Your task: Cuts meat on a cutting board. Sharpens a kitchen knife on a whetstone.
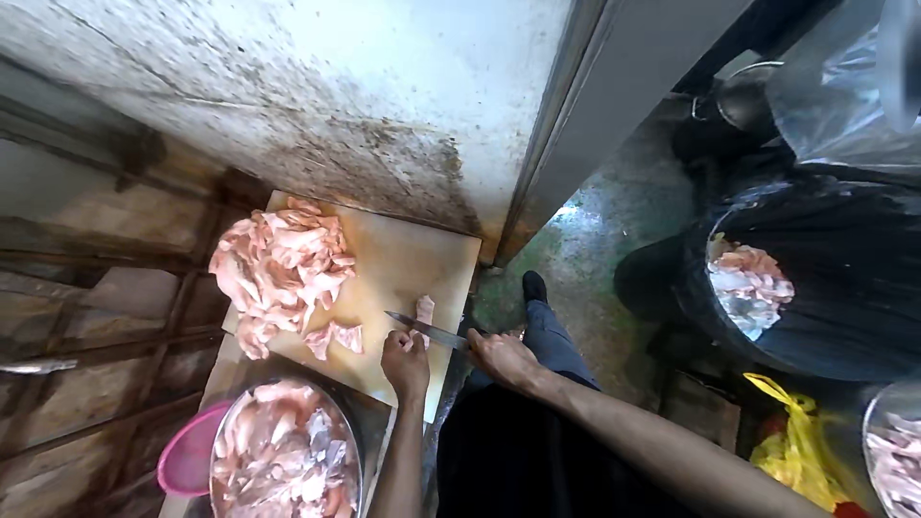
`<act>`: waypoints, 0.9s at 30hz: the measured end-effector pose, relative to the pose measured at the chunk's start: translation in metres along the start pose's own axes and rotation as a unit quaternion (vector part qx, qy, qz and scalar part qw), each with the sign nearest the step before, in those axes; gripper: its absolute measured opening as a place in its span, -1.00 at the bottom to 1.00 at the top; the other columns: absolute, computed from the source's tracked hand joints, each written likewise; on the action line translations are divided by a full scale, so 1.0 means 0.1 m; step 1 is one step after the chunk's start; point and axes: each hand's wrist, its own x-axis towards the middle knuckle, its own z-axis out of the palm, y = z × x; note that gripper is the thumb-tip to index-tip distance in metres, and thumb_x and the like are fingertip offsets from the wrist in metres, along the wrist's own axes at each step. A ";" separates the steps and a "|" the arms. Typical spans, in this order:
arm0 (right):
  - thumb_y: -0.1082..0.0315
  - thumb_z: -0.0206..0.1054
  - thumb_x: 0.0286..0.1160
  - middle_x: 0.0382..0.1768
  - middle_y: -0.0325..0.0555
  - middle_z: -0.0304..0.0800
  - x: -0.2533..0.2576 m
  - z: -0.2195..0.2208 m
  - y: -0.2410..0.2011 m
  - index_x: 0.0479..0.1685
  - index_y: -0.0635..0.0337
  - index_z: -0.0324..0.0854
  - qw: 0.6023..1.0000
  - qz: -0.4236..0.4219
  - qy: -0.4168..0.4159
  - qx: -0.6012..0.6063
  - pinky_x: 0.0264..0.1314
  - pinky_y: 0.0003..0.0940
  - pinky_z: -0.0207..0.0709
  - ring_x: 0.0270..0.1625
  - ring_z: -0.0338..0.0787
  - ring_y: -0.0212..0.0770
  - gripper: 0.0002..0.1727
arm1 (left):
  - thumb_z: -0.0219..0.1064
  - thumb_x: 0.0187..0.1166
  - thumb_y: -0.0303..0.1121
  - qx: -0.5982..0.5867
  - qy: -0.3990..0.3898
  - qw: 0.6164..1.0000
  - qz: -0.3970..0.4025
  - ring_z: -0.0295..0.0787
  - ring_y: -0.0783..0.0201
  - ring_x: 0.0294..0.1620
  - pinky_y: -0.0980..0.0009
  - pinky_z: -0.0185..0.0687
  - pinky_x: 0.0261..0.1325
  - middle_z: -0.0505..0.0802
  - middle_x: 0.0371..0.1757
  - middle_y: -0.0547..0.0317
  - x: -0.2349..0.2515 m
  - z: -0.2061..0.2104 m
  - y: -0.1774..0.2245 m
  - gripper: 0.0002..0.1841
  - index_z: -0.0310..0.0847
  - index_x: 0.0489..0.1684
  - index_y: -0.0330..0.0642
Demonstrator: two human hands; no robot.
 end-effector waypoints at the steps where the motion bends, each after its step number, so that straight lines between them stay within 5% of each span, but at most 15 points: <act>1: 0.00 -0.03 0.82 -0.07 0.16 0.83 -0.03 -0.01 0.04 0.35 0.07 0.49 1.000 -0.001 -0.002 -0.011 0.03 0.26 0.68 0.03 0.86 0.27 -0.57 | 0.51 0.49 -0.29 -0.006 0.008 1.000 0.002 0.80 0.09 -0.17 0.03 0.72 0.01 0.82 -0.25 0.00 -0.01 0.01 -0.01 -0.79 0.70 -0.29 -0.27; 6: 0.02 -0.05 0.84 -0.01 0.27 0.80 -0.25 -0.08 0.20 0.37 0.16 0.46 0.998 -0.003 -0.035 -0.048 0.04 0.30 0.66 0.07 0.84 0.35 -0.55 | 0.48 0.45 -0.40 -0.002 0.015 1.000 0.026 0.79 0.11 -0.20 0.08 0.73 -0.03 0.80 -0.30 0.01 -0.01 0.05 0.00 -0.87 0.69 -0.37 -0.27; 13: 0.03 0.02 0.81 -0.05 0.15 0.82 0.26 -0.08 -0.37 0.32 0.05 0.52 0.999 -0.021 -0.027 -0.007 0.03 0.25 0.69 0.06 0.86 0.24 -0.61 | 0.48 0.45 -0.46 0.011 -0.001 0.999 0.049 0.82 0.02 -0.13 0.02 0.78 0.04 0.82 -0.19 -0.05 -0.03 0.01 -0.06 -0.91 0.75 -0.29 -0.30; 20: -0.05 -0.01 0.76 -0.12 0.27 0.81 -0.51 -0.08 0.61 0.35 0.07 0.49 0.993 0.009 -0.073 -0.095 -0.03 0.37 0.66 0.00 0.85 0.38 -0.53 | 0.48 0.39 -0.51 -0.035 0.052 0.998 0.032 0.78 0.09 -0.21 0.10 0.76 -0.07 0.77 -0.29 0.02 -0.08 0.07 -0.16 -0.90 0.66 -0.44 -0.27; 27: -0.05 0.03 0.76 -0.32 0.12 0.79 -0.69 -0.23 0.74 0.16 0.11 0.55 0.997 -0.008 0.020 -0.072 -0.13 0.20 0.69 -0.19 0.87 0.21 -0.57 | 0.36 0.48 -0.53 -0.161 0.054 0.985 -0.005 0.84 0.20 0.06 0.20 0.79 0.19 0.86 0.04 -0.04 -0.30 -0.02 -0.53 -0.72 0.68 0.14 -0.32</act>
